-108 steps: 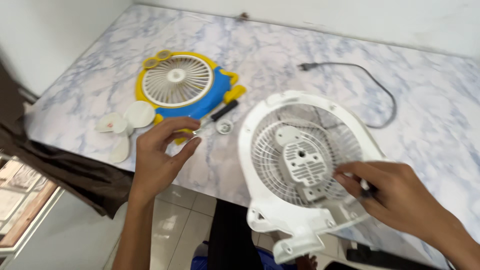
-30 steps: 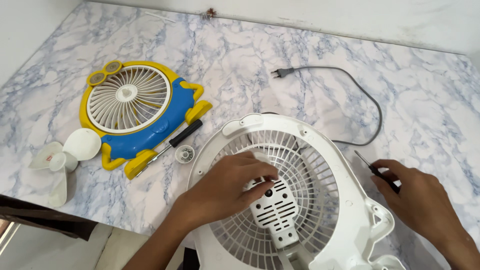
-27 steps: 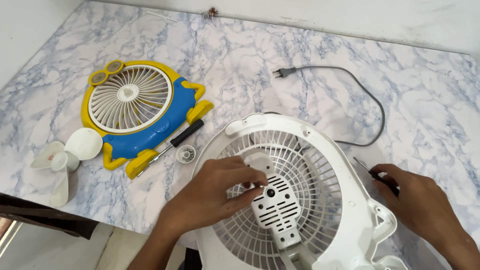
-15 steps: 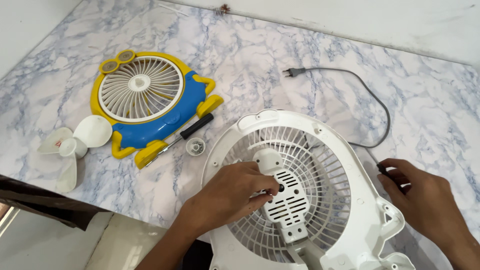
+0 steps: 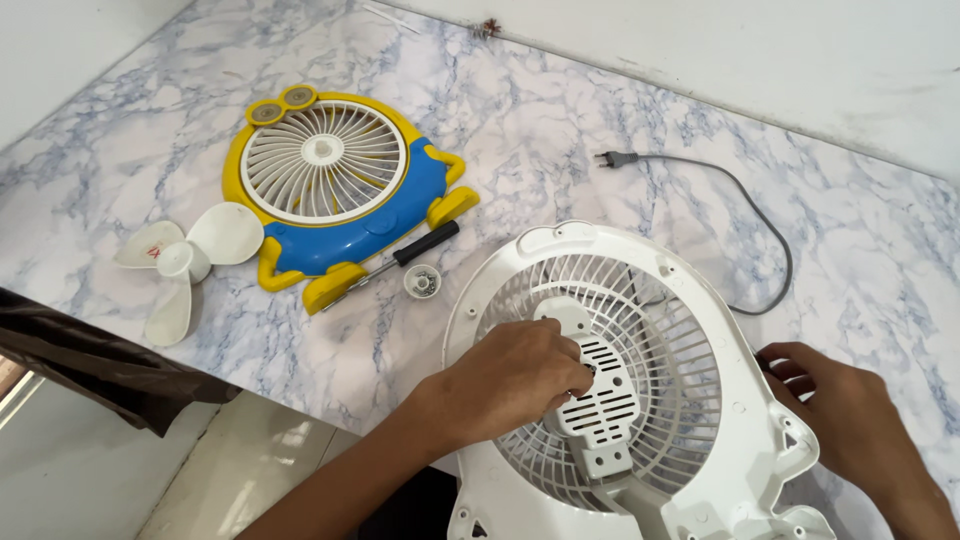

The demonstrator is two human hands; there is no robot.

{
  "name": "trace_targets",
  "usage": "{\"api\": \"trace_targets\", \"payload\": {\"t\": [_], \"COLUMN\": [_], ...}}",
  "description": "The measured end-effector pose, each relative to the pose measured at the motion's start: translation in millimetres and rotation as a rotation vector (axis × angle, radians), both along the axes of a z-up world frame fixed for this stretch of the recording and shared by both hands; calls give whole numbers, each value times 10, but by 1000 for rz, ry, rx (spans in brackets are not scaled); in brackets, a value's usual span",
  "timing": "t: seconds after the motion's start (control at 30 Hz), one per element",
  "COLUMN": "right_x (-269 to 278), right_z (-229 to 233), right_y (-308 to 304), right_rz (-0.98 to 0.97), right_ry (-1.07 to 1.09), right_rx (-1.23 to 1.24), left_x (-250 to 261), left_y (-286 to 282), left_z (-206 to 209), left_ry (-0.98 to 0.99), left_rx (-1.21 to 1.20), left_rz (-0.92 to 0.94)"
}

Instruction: The person disassembles a white electric fan by removing screws from the rear grille and motor housing using a screwdriver. They detach the rear grille and motor cover, set them aside, then reattach the motor cover and begin reinserting screws.

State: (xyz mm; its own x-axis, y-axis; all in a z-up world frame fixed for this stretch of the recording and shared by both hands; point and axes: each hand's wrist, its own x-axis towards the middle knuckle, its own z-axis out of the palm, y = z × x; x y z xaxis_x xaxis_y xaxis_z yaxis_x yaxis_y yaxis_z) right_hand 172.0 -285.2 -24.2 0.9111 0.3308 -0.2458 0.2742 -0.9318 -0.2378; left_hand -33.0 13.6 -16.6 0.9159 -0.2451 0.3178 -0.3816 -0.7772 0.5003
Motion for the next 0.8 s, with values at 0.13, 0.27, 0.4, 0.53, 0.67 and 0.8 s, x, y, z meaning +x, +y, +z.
{"api": "trace_targets", "payload": {"t": [0.13,0.27,0.4,0.53,0.67,0.8], "right_x": [11,-25,-57,-65,-58,-64], "right_z": [-66,-96,-78,-60,-49,-38], "right_y": [-20,-26,-34,-57,-76,-84], "right_rz": [114,122,147,129,98,88], "right_ry": [2,32,26,19,17,18], "right_rx": [7,-30,-22,-3,-46,-12], "left_x": [-17,-46,-7,2,-7,13], "left_y": [29,35,2,7,0,-28], "left_z": [-21,-32,-29,-35,-52,-53], "left_ry": [19,1,48,12,26,-15], "left_rx": [-56,-81,57,13,16,49], "left_rz": [-7,-15,19,8,18,21]}}
